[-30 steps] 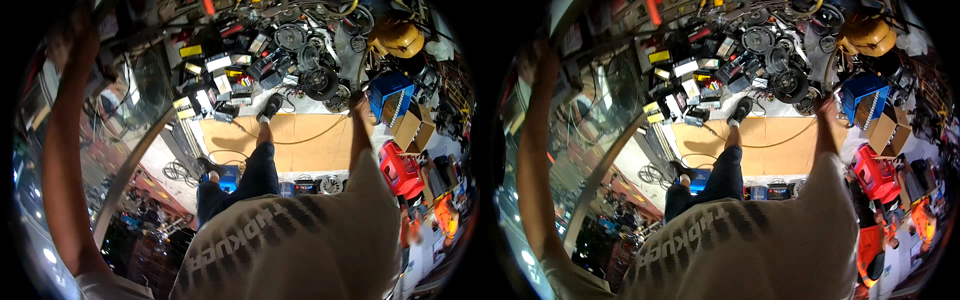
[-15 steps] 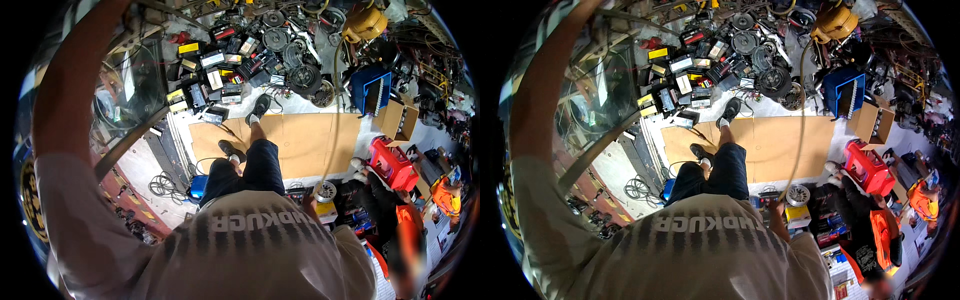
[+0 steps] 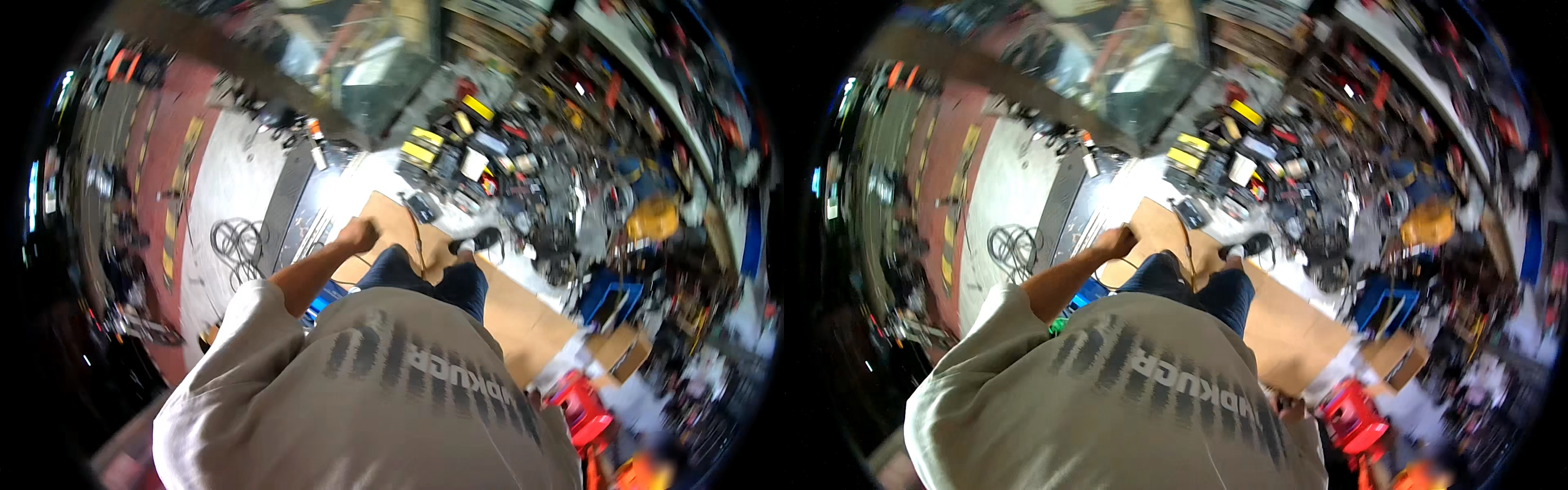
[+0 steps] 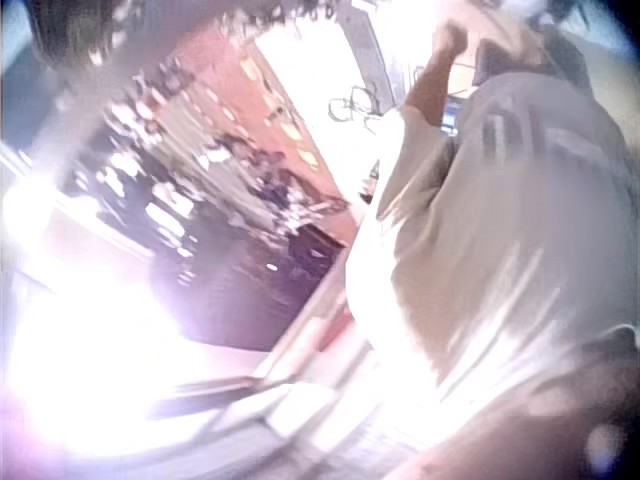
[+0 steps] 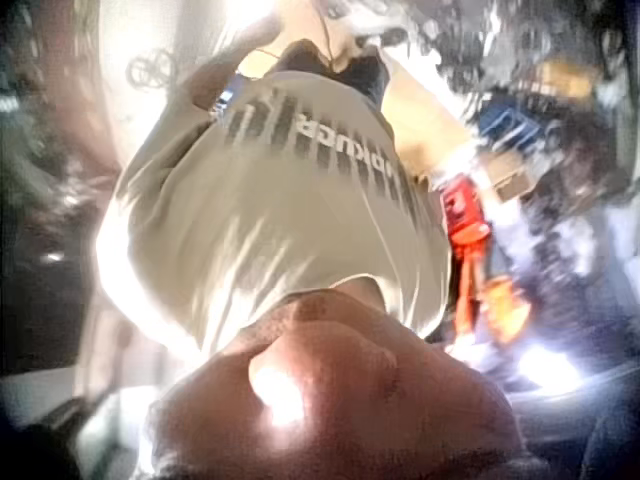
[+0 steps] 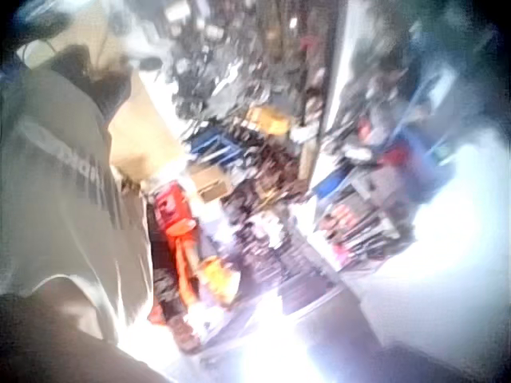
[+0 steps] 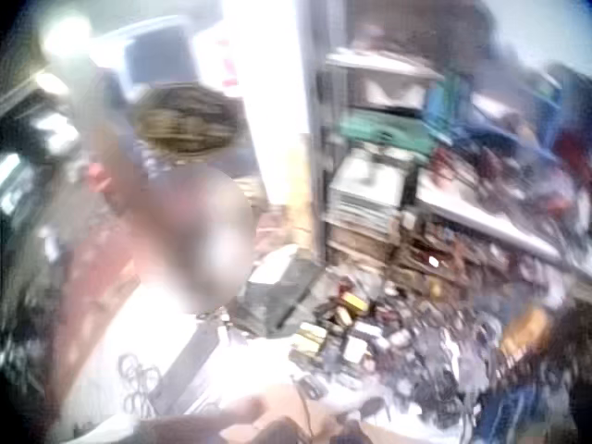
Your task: The person works on the handlebars and wiring of an electric scooter, then picks up a tool from a workbench.
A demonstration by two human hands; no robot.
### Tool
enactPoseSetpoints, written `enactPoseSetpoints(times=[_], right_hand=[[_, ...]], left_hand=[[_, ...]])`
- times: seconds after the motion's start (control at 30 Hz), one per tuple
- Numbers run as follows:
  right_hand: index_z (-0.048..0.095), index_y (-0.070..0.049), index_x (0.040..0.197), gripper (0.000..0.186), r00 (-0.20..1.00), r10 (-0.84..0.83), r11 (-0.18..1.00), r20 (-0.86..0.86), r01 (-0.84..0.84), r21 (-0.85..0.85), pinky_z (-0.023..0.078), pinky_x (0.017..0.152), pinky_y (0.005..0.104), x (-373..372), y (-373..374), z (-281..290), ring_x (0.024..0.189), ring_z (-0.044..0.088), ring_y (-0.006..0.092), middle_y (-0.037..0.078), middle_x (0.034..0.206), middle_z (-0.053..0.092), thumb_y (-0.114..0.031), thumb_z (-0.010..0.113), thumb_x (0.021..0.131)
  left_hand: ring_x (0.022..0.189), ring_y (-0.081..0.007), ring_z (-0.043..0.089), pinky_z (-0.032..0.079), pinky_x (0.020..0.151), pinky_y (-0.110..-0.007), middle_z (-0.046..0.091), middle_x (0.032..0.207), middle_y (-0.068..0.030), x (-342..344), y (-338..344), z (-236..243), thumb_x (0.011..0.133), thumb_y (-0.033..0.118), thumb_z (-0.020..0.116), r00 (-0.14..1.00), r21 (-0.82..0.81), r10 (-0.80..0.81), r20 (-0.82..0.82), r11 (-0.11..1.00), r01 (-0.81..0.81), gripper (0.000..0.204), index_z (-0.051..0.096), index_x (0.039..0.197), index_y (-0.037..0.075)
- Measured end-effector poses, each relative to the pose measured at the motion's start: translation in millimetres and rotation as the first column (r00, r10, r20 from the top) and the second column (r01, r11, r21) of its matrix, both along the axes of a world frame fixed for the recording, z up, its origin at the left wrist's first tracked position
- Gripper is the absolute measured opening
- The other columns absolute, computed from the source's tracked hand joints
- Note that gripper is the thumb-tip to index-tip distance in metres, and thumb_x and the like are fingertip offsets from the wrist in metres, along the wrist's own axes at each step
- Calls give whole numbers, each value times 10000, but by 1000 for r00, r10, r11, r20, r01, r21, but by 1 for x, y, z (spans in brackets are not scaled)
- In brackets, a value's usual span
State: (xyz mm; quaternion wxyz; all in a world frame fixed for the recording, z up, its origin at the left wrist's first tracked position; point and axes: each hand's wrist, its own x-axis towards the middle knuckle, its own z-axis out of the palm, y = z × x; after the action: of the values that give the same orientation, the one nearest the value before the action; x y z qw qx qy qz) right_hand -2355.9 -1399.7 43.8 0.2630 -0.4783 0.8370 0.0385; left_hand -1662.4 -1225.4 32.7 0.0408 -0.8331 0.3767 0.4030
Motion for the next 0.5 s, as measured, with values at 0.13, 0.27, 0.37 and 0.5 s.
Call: enactPoseSetpoints(times=[0.13, 0.27, 0.37, 0.5], right_hand=[[776, -52, 994, 531, 984, 30, 881, -173, -108, -460, 582, 758, 496, 6, -138, 105, 904, 739, 361, 169, 976, 774, -570, 714, 889], [779, -47, 1002, 528, 963, -27, 652, -269, -187, -735, 579, 754, 500, 56, -259, 225, 897, 735, 362, 159, 976, 777, -559, 725, 886], [782, -43, 1008, 525, 948, -49, 489, -316, -253, -835, 577, 751, 503, 103, -334, 301, 891, 733, 362, 152, 976, 779, -551, 734, 884], [799, -61, 1133, 559, 206, -24, -26, -978, -978, -205, 592, 768, 490, 100, -480, 379, 881, 750, 361, 184, 1039, 789, -536, 787, 837]], left_hand=[[1106, -402, 716, 571, 925, -498, 741, 1153, -253, -35, 298, -16, 948, 311, 559, 703, 265, 703, 110, 661, -702, 390, 770, 1063, 3], [997, -334, 766, 594, 785, -445, 778, 1005, -208, -101, 530, -42, 918, 350, 630, 520, 294, 806, 282, 444, -847, 389, 785, 990, 1], [931, -349, 763, 576, 752, -441, 770, 944, -213, -143, 518, -8, 954, 422, 613, -22, 80, 970, 240, -43, -996, 461, 773, 955, -9], [643, -293, 675, 514, 562, -437, 708, 812, -114, -173, 436, -56, 980, 413, 613, -306, 167, 934, -185, -277, -946, 351, 704, 939, 76]])
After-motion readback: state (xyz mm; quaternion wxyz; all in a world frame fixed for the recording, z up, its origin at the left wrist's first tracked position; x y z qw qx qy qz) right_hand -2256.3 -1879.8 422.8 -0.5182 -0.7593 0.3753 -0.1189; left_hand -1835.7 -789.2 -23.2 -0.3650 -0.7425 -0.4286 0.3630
